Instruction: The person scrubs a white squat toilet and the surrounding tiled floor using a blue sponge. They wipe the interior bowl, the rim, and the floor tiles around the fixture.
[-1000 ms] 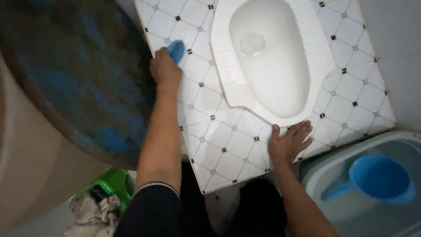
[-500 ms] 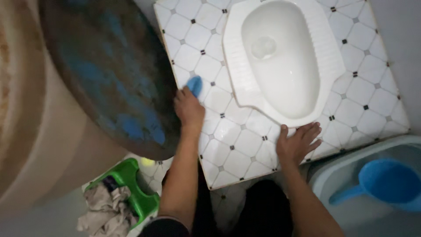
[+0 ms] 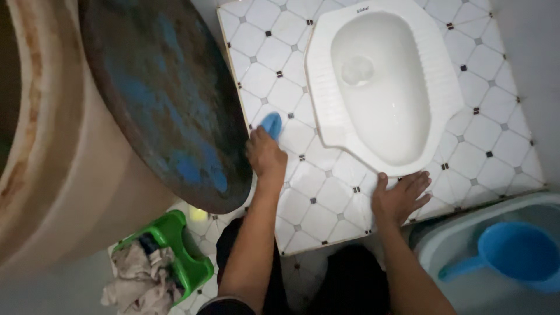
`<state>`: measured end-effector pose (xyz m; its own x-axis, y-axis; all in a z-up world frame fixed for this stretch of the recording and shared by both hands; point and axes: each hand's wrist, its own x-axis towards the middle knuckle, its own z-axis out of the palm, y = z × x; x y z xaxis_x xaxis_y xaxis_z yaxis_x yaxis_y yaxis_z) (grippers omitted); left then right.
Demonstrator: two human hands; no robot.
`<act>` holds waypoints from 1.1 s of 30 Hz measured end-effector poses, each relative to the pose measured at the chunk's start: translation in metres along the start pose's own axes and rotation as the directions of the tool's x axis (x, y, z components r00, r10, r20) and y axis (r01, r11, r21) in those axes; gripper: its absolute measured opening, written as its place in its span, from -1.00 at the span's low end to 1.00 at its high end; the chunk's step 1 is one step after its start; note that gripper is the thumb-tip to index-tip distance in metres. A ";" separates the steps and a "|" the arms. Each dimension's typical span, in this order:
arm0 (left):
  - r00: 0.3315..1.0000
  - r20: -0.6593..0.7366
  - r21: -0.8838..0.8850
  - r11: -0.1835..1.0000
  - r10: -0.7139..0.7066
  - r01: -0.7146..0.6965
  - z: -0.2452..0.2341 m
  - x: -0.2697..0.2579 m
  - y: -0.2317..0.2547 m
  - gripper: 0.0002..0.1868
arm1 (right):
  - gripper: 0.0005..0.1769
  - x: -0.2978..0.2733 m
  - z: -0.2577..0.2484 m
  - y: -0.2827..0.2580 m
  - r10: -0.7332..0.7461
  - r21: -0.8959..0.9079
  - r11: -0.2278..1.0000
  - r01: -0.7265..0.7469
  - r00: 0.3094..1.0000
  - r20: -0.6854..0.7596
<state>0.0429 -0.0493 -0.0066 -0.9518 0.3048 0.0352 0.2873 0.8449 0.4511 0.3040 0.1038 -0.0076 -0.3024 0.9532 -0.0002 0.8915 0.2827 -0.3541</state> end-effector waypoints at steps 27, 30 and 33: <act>0.993 0.028 -0.009 0.994 0.110 -0.110 -0.012 0.268 0.009 -0.44 | -0.13 0.142 0.034 0.035 0.064 0.024 0.998 -0.062 0.994 -0.084; 0.987 0.033 -0.041 0.987 0.158 -0.157 -0.015 0.230 0.010 -0.47 | -0.11 0.143 0.027 0.032 0.108 0.028 0.994 -0.107 0.993 -0.049; 0.972 0.063 -0.080 0.972 0.227 -0.222 -0.022 0.182 0.013 -0.43 | -0.10 0.144 0.020 0.026 0.109 0.019 0.994 -0.108 0.993 -0.054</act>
<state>-0.1286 0.0073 0.0248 -0.8530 0.5157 0.0806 0.4817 0.7182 0.5022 0.2770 0.2459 -0.0355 -0.1850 0.9827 0.0112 0.9123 0.1759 -0.3697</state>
